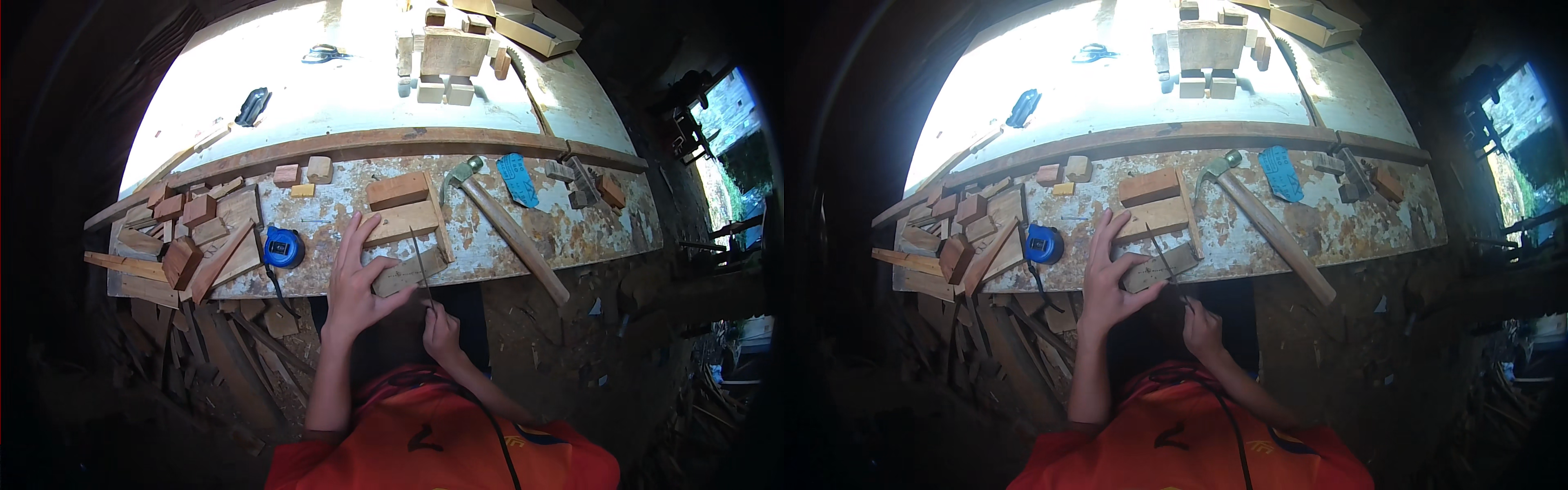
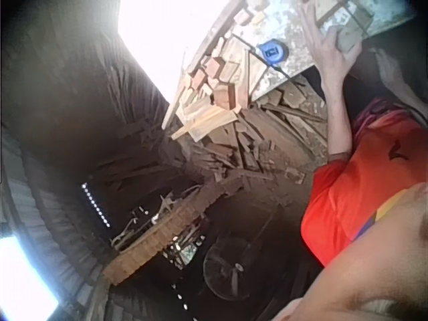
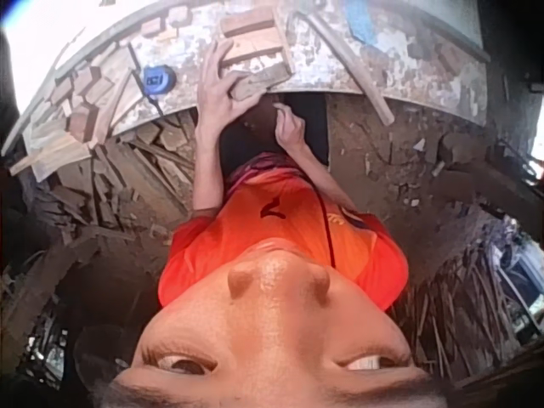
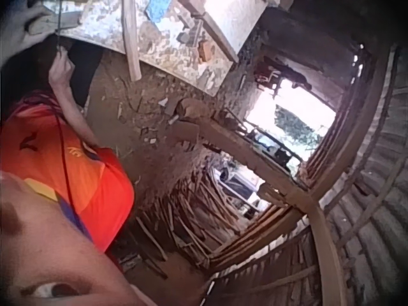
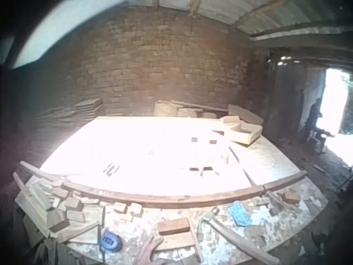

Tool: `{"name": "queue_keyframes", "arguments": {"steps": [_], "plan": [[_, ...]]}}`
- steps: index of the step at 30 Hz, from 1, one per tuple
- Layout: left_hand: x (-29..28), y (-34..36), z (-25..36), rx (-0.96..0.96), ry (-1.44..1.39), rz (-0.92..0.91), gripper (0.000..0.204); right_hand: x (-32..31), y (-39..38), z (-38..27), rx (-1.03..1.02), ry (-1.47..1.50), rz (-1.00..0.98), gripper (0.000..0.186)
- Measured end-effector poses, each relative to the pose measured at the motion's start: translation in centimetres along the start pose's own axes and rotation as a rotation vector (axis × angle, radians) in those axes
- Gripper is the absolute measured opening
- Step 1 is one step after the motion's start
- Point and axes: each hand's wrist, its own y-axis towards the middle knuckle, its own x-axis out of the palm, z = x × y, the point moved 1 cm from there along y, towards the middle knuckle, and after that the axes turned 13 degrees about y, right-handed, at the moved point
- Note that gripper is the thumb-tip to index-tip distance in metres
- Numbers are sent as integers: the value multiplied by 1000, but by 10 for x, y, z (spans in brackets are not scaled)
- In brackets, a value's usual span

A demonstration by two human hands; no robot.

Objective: Sanding wood pieces and assembling them with a hammer in a workshop.

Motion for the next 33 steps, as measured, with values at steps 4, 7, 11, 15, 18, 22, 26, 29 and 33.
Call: {"name": "queue_keyframes", "arguments": {"steps": [4, 7, 11, 15, 18, 22, 26, 29, 33], "plan": [[6, -3, 1, -31, -13, -8, 33, -2, -3, 27, -36, 31, 0, 18], [1, -4, 2, -49, -13, 7, 33, 6, 15, -10, 11, 65, 12, 17], [5, 0, 3, -27, -10, 1, 32, -1, -10, 21, 75, 10, -48, 19], [3, -3, 2, -38, -8, -2, 32, -4, 12, -8, 4, 74, -18, 22], [3, 3, 3, -38, -32, 18, 32, -6, 13, -13, -16, 73, 5, 22], [0, 1, 3, -31, -19, 4, 31, -6, -12, 33, -19, 13, 1, 23], [1, -4, 4, -51, -4, -5, 33, -8, 24, -26, -46, 93, 15, 21], [4, 0, 5, -35, -1, -3, 32, -7, 2, 1, -38, 60, -4, 21], [2, -1, 3, -32, 4, -11, 32, -7, 9, 4, -85, 62, 24, 22]]}}
